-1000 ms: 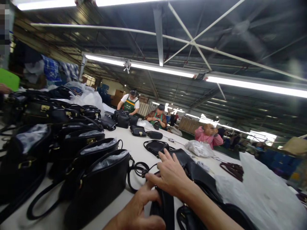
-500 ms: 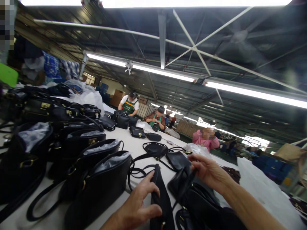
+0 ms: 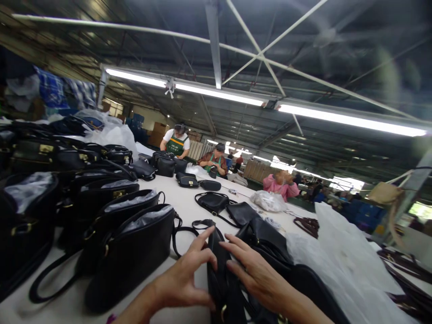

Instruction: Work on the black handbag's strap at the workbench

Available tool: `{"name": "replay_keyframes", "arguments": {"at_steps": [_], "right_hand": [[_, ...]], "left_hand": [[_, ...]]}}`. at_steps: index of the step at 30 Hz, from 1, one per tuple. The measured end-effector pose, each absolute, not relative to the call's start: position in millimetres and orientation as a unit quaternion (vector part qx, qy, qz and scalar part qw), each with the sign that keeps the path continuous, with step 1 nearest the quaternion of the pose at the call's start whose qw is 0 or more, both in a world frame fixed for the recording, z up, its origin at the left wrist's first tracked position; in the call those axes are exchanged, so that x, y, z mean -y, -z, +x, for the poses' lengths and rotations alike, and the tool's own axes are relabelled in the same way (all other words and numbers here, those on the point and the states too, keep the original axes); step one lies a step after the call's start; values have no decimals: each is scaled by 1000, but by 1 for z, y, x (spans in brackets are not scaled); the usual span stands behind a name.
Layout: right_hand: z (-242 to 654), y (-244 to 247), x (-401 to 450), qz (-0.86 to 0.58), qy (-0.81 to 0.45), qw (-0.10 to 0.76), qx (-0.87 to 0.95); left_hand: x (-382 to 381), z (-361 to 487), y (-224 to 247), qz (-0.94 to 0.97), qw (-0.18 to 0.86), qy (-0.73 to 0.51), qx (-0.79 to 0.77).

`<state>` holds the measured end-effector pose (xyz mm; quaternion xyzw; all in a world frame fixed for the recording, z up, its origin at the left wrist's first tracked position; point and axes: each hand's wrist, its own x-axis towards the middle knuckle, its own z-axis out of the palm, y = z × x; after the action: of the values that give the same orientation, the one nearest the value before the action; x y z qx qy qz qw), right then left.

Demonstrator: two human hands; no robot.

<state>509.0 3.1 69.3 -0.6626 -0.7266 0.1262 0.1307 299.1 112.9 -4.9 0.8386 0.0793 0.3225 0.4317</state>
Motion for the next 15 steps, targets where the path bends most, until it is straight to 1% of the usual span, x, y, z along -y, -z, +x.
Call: {"name": "replay_keyframes", "arguments": {"at_steps": [3, 6, 8, 11, 13, 15], "right_hand": [[504, -78, -12, -640, -126, 153, 743], [512, -70, -26, -614, -154, 195, 749], [517, -58, -34, -598, -203, 223, 743], [515, -35, -39, -593, -260, 263, 715], [506, -22, -36, -614, -238, 257, 708], [495, -15, -30, -640, -195, 214, 712]], "left_hand": [[-111, 281, -13, 830, 461, -311, -48], [-104, 280, -14, 816, 480, -310, -85], [-98, 291, -5, 772, 528, -329, -127], [-90, 317, 13, 631, 631, -421, -161], [-88, 331, 18, 542, 688, -447, -184], [-88, 337, 17, 495, 733, -416, -210]]}}
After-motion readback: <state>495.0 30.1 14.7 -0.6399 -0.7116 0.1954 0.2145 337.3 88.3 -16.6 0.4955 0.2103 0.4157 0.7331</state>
